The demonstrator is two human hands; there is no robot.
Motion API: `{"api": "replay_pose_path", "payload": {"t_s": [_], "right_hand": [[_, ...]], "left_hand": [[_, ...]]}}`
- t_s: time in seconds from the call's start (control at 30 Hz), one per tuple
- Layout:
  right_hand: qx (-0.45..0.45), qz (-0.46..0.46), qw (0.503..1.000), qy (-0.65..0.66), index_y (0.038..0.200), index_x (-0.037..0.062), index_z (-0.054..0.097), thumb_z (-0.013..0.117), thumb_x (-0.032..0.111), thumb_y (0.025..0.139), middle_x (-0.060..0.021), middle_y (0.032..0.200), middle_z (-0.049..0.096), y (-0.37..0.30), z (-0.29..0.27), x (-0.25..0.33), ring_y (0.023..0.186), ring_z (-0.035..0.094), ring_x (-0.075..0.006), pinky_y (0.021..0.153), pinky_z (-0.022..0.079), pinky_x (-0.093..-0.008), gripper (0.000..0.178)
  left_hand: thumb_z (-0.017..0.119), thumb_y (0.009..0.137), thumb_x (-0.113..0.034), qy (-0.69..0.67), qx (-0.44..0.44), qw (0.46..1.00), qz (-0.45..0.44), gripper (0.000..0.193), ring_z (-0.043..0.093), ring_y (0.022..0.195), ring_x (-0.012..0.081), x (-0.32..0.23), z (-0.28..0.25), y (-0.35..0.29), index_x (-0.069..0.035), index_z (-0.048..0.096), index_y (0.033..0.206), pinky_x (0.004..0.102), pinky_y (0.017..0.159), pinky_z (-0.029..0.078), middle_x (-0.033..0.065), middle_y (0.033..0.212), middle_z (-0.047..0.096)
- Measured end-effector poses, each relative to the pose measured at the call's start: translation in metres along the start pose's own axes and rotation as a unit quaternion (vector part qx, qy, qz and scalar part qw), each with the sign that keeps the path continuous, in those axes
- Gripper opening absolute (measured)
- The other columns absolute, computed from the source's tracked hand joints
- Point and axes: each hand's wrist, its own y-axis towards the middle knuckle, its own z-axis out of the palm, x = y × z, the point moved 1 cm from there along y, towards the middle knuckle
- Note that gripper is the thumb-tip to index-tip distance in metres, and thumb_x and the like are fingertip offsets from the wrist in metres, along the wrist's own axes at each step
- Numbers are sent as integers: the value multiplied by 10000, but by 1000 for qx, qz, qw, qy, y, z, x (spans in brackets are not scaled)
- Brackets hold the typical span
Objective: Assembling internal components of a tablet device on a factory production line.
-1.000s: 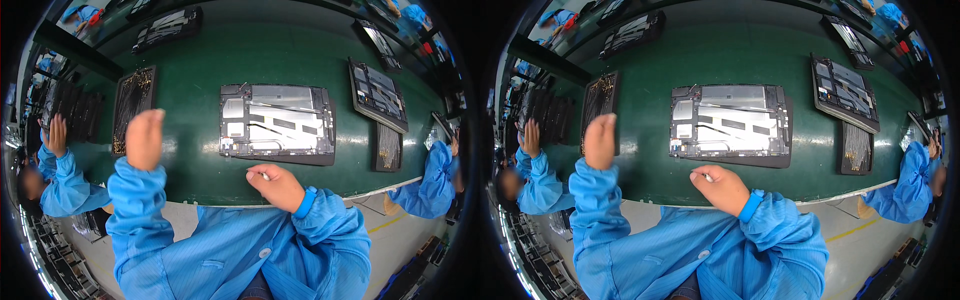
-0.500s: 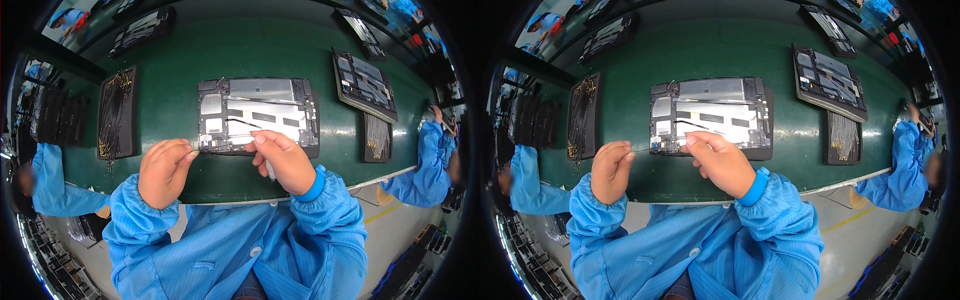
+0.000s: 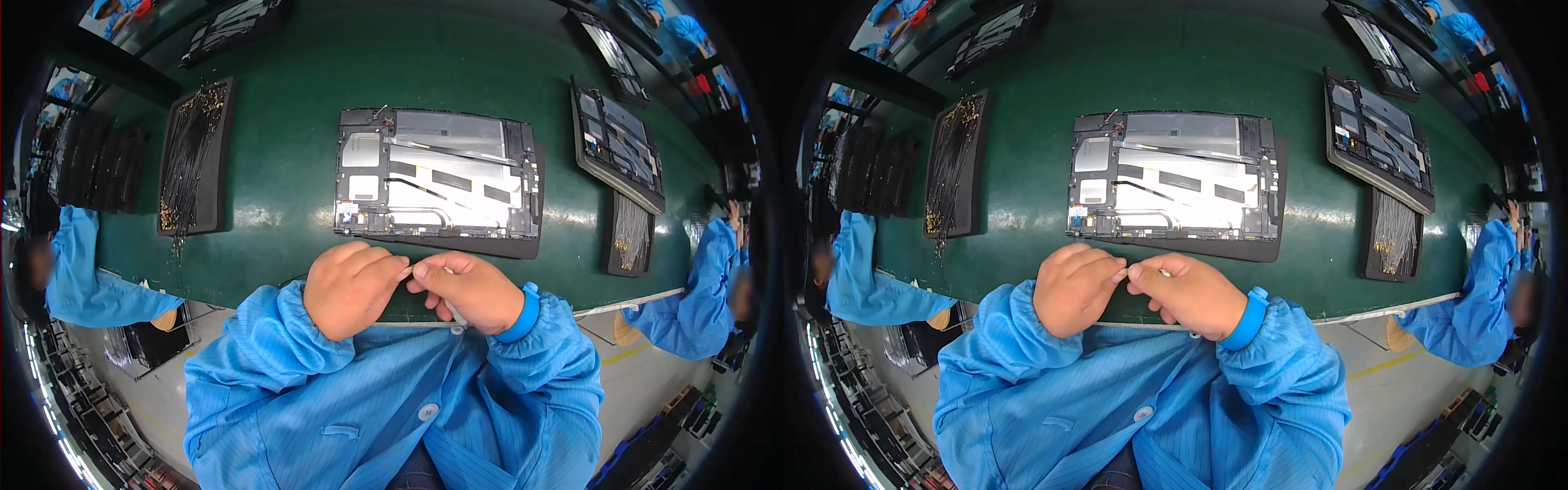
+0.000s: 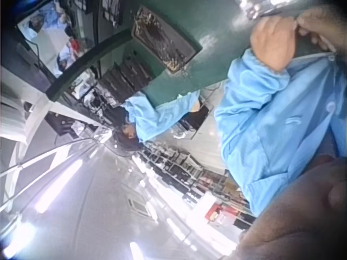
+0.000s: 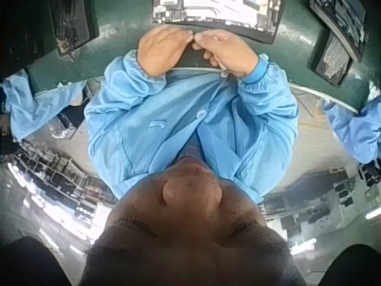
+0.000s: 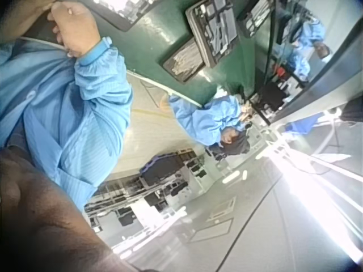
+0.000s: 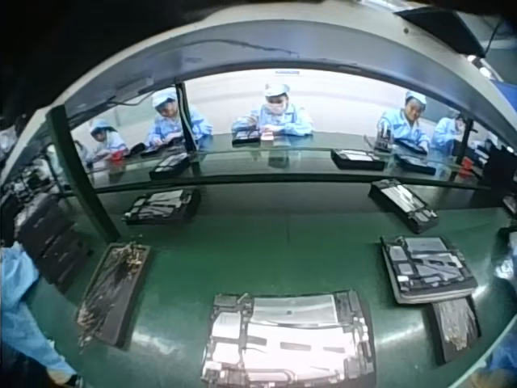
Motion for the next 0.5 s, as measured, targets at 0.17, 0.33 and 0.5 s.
{"api": "replay_pose_path", "payload": {"t_s": [0.17,0.33,0.5], "right_hand": [[-173,-148,966,122,1014,17,464,493,292,805,-57,780,534,9,2,11,581,468,-96,480,390,-205,346],[-295,-411,861,60,1045,-31,417,419,284,846,-110,847,573,28,0,7,671,500,-101,611,418,-226,372],[-318,-489,812,-12,980,14,421,402,221,856,-102,826,581,37,5,-3,723,525,-127,648,421,-240,242]], "left_hand": [[580,635,-64,102,-17,994,-32,147,503,730,220,7,14,9,-49,539,776,319,638,406,49,735,538],[561,657,-68,130,8,990,-60,153,460,887,236,13,21,7,-46,527,805,342,764,362,63,802,531],[589,641,-23,130,-16,990,-56,159,487,819,269,13,21,7,-32,515,781,342,704,389,89,764,519]]}}
